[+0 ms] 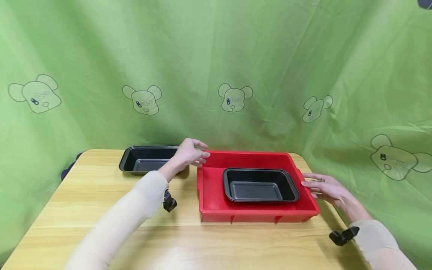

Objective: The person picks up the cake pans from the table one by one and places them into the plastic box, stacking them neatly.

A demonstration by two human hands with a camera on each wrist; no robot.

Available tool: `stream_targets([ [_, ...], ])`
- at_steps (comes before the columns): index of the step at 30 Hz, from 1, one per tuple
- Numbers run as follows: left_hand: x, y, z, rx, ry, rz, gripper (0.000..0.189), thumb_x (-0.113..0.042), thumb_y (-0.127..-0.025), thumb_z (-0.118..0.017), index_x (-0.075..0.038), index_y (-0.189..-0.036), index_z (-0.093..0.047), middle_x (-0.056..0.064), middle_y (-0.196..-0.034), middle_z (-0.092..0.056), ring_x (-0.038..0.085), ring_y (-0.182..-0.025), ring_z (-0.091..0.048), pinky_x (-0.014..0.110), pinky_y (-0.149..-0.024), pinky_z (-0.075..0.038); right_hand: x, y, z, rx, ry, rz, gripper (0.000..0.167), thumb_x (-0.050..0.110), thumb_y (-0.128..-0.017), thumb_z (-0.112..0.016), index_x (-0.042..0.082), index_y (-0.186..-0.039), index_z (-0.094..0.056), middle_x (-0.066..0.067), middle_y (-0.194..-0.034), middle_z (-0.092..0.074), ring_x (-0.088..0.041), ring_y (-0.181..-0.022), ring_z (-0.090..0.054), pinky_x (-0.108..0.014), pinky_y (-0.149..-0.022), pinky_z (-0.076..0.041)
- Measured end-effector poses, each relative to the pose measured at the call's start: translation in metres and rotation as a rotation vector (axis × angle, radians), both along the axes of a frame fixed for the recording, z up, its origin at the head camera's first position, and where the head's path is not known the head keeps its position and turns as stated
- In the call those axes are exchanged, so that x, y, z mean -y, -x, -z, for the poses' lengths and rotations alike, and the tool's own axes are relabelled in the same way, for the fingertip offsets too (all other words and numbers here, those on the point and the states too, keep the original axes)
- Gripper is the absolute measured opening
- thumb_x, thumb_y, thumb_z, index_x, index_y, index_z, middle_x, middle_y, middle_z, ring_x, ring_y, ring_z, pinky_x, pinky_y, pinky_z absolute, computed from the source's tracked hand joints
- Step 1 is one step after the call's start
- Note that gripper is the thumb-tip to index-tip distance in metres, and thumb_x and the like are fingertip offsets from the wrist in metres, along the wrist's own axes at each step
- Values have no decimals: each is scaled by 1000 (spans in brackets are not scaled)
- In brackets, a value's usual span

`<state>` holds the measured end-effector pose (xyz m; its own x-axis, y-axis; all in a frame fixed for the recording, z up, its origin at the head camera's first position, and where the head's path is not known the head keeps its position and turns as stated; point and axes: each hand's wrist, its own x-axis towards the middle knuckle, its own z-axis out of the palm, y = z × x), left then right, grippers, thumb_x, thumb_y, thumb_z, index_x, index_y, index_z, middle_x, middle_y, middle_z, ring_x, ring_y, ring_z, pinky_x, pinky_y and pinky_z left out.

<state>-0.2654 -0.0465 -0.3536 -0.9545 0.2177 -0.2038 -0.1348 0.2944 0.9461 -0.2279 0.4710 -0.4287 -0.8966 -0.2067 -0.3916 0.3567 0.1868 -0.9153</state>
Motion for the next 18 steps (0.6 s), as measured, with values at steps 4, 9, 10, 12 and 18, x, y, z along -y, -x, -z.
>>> stream_targets([
  [4, 20, 0, -5, -9, 32, 3, 44, -8, -97, -75, -1, -139, -64, 26, -123, -76, 31, -99, -80, 44, -89, -69, 0, 0, 0, -2, -8, -2, 29, 12, -106, -61, 38, -113, -71, 8, -104, -83, -9, -94, -79, -27, -82, -68],
  [9, 47, 0, -9, -36, 74, 12, 46, -11, -99, -72, -3, -143, -62, 25, -127, -75, 23, -92, -80, 44, -91, -68, 0, -1, 0, -8, -18, -7, 28, 13, -106, -61, 37, -115, -71, 9, -105, -82, -9, -95, -79, -28, -83, -68],
  [10, 52, 0, -9, -39, 80, 13, 46, -12, -99, -72, -3, -144, -61, 25, -127, -74, 22, -92, -80, 44, -91, -68, 0, -1, 0, -9, -19, -8, 28, 13, -106, -61, 38, -115, -71, 9, -105, -82, -9, -95, -79, -27, -83, -68],
  [12, 63, 0, -10, -46, 95, 16, 48, -13, -100, -71, -3, -145, -59, 25, -130, -73, 22, -93, -80, 40, -88, -69, 1, -1, -1, -8, -18, -6, 28, 13, -106, -61, 37, -115, -71, 9, -105, -82, -9, -95, -79, -27, -83, -68],
  [18, 93, 2, -7, -53, 108, 22, 53, -14, -102, -70, 0, -150, -54, 29, -136, -68, 24, -98, -80, 38, -90, -68, 1, -2, -2, -6, -19, -6, 28, 13, -106, -61, 38, -113, -71, 8, -104, -83, -9, -94, -79, -27, -82, -68],
])
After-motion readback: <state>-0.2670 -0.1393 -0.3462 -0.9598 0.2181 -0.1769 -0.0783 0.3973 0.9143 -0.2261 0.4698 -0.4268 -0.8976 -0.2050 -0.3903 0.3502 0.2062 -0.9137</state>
